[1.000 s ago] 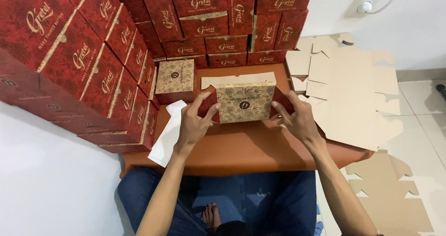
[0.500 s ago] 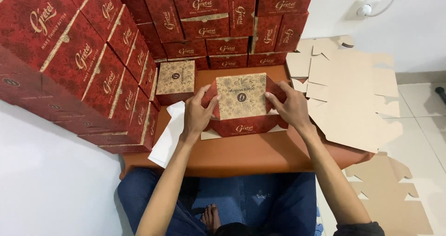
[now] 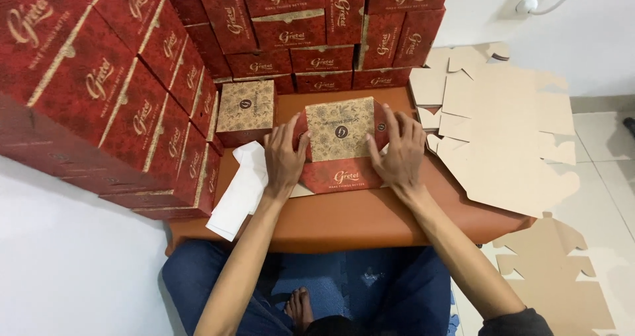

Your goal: Folding flat cardboard templates into finished boxes and stacking them.

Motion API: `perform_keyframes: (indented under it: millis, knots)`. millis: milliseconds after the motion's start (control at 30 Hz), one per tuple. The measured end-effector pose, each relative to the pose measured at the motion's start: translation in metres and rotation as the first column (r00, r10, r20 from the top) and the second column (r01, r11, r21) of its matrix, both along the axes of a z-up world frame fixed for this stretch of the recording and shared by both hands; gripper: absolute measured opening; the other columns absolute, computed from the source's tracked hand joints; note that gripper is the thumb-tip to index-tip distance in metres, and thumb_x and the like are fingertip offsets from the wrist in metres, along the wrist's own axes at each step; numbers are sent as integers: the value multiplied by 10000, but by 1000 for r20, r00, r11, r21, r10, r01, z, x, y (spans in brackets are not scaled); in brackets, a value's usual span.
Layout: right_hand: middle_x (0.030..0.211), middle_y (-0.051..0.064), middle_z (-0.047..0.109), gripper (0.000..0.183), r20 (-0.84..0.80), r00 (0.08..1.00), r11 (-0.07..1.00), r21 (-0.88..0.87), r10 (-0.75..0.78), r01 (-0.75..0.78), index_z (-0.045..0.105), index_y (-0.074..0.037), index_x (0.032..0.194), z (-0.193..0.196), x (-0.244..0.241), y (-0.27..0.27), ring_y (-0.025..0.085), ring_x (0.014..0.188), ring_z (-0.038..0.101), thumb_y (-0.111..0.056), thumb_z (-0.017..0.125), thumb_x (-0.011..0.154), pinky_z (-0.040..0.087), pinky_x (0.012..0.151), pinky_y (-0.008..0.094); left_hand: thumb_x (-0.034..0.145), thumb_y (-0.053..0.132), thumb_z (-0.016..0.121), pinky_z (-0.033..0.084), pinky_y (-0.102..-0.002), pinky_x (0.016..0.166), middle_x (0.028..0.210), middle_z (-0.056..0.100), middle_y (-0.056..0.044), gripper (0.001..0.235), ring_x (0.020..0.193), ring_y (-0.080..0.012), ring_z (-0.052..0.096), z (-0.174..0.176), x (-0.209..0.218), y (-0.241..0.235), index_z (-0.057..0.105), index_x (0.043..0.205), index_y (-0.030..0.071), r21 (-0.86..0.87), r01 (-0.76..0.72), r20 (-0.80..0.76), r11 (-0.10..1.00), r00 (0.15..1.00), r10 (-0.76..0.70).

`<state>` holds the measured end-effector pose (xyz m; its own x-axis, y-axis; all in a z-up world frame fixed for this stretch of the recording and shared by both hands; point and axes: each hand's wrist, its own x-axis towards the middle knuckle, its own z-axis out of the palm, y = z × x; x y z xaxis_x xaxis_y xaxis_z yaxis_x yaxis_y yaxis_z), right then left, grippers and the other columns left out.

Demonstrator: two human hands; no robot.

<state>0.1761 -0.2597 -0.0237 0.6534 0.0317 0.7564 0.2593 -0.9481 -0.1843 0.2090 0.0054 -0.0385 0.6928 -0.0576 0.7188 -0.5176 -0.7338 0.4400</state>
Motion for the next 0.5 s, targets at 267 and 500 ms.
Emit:
perform_keyframes:
  millis: [267,500]
  knots:
    - [1523,274,456,776,-64,996,996,-61,61,-65,580,-192,1526,13,-21,15,483,1394,438,-634,696,900,325,1092,587,1148,480,520,440,-455,963,979,617,-61,521,987,-252,622,-3,-1,-5,610,1495,100,181,-155,78,971,987,142]
    - [1772,304,190,1074,-324,943,984,-129,74,-122,493,-269,1625,-11,-22,16,479,1657,86,-959,535,803,-22,1274,684,1158,485,464,443,-503,996,993,596,-64,533,1016,-257,618,-25,14,-5,602,1487,89,276,-200,82,940,979,184]
